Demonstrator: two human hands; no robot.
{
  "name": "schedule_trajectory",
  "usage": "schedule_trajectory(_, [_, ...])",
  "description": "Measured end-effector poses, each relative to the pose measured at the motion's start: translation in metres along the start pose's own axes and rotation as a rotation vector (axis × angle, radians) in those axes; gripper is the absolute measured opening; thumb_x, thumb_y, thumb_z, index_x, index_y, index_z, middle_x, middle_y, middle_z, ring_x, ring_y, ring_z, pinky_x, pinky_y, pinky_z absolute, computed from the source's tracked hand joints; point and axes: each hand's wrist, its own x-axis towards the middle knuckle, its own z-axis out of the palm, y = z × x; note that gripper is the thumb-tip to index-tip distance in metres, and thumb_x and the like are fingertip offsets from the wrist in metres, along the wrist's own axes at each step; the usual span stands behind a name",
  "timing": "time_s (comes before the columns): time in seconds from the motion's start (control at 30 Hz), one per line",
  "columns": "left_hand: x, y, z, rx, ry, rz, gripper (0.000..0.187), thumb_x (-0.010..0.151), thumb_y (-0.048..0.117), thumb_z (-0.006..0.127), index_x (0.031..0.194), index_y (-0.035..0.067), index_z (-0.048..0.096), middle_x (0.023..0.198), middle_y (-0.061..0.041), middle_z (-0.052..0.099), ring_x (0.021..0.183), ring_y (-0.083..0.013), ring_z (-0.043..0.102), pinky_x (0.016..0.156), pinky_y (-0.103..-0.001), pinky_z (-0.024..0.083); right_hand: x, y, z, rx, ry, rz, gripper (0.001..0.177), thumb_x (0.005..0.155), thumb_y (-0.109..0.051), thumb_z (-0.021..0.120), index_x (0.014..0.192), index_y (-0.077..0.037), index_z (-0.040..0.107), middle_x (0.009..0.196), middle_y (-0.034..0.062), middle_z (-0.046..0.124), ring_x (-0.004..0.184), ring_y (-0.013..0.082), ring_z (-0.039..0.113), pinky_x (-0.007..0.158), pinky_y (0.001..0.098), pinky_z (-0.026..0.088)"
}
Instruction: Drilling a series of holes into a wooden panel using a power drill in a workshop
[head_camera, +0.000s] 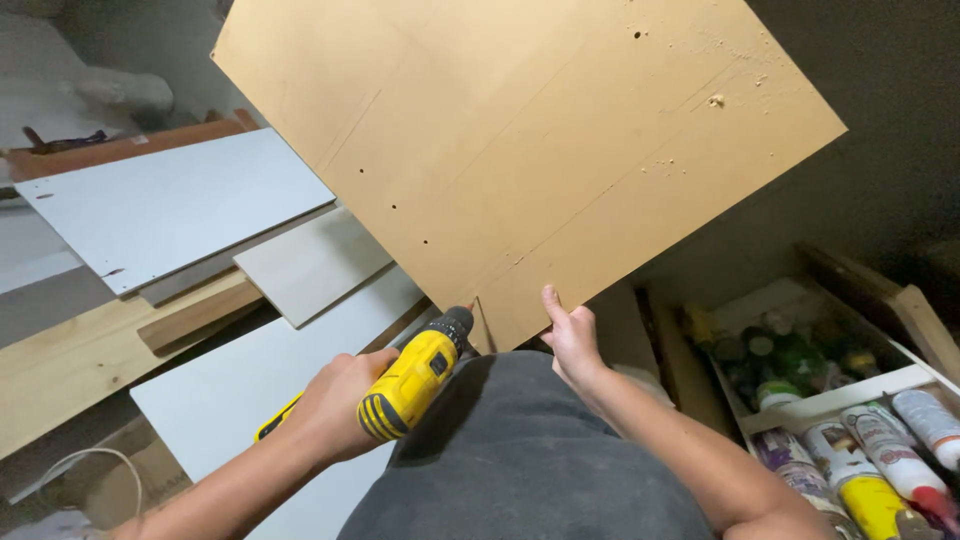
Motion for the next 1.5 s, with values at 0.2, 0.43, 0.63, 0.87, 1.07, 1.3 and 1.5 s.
schedule_trajectory(0.2, [0.003,-0.004,0.005,-0.052,0.027,0.014,0.026,0.082,0.041,0.068,0.081,0.019,0.055,0.070,-0.006,0.070,0.066,-0.0285,0.060,0.061,-0.040,0.041,-0.010,-0.009,0.005,-0.045,0.028,0.017,0.071,0.100,-0.038,0.072,0.066,-0.022,0.012,0.057,-0.0056,0.016,0.050,0.0086,0.017,0.048,0.0323,0.015])
schedule_trajectory(0.43, [0.009,-0.012,0.010,-0.018,0.049,0.072,0.014,0.079,0.032,0.064,0.087,0.021,0.060,0.076,-0.007,0.074,0.075,-0.0337,0.067,0.064,-0.042,0.045,0.001,0.008,0.002,-0.025,0.069,-0.009,0.064,0.099,-0.038,0.075,0.066,-0.022,0.022,0.058,-0.0046,0.029,0.051,0.0077,0.032,0.046,0.0315,0.025])
schedule_trajectory(0.63, [0.012,-0.013,0.011,-0.036,0.055,0.086,0.010,0.077,0.028,0.065,0.084,0.022,0.061,0.072,-0.004,0.074,0.071,-0.0309,0.067,0.063,-0.040,0.045,-0.003,0.003,0.002,-0.051,0.049,-0.032,0.070,0.099,-0.039,0.073,0.064,-0.023,0.014,0.056,-0.0068,0.018,0.049,0.0067,0.018,0.047,0.0315,0.011])
schedule_trajectory(0.87, [0.013,-0.009,0.009,-0.053,0.045,0.062,0.013,0.078,0.029,0.066,0.088,0.023,0.063,0.078,-0.004,0.077,0.077,-0.0311,0.070,0.065,-0.040,0.047,-0.002,0.003,0.002,-0.102,0.095,-0.003,0.070,0.098,-0.043,0.075,0.068,-0.023,0.014,0.059,-0.0063,0.014,0.050,0.0078,0.016,0.046,0.0335,0.011])
schedule_trajectory(1.07, [0.014,-0.003,0.003,-0.080,0.032,0.021,0.013,0.078,0.027,0.068,0.082,0.019,0.057,0.072,-0.003,0.071,0.067,-0.0263,0.064,0.061,-0.038,0.043,-0.006,-0.004,0.002,-0.186,0.122,0.036,0.071,0.096,-0.049,0.074,0.075,-0.020,0.012,0.064,-0.0049,0.010,0.058,0.0109,0.009,0.050,0.0315,0.026])
schedule_trajectory(1.3, [0.016,-0.003,0.007,-0.060,0.021,0.026,0.012,0.081,0.030,0.068,0.087,0.022,0.061,0.075,-0.003,0.073,0.073,-0.0271,0.068,0.063,-0.040,0.046,-0.001,0.003,0.000,-0.174,0.127,0.054,0.063,0.100,-0.045,0.072,0.075,-0.021,0.019,0.063,-0.0055,0.016,0.058,0.0102,0.018,0.067,0.0368,0.047])
schedule_trajectory(1.5, [0.014,-0.001,0.007,-0.082,0.042,0.058,0.010,0.078,0.026,0.065,0.085,0.020,0.060,0.074,-0.004,0.073,0.072,-0.0297,0.066,0.062,-0.041,0.044,-0.007,-0.003,0.004,-0.072,0.103,-0.009,0.068,0.098,-0.038,0.075,0.071,-0.022,0.014,0.061,-0.0056,0.018,0.054,0.0086,0.018,0.047,0.0325,0.016])
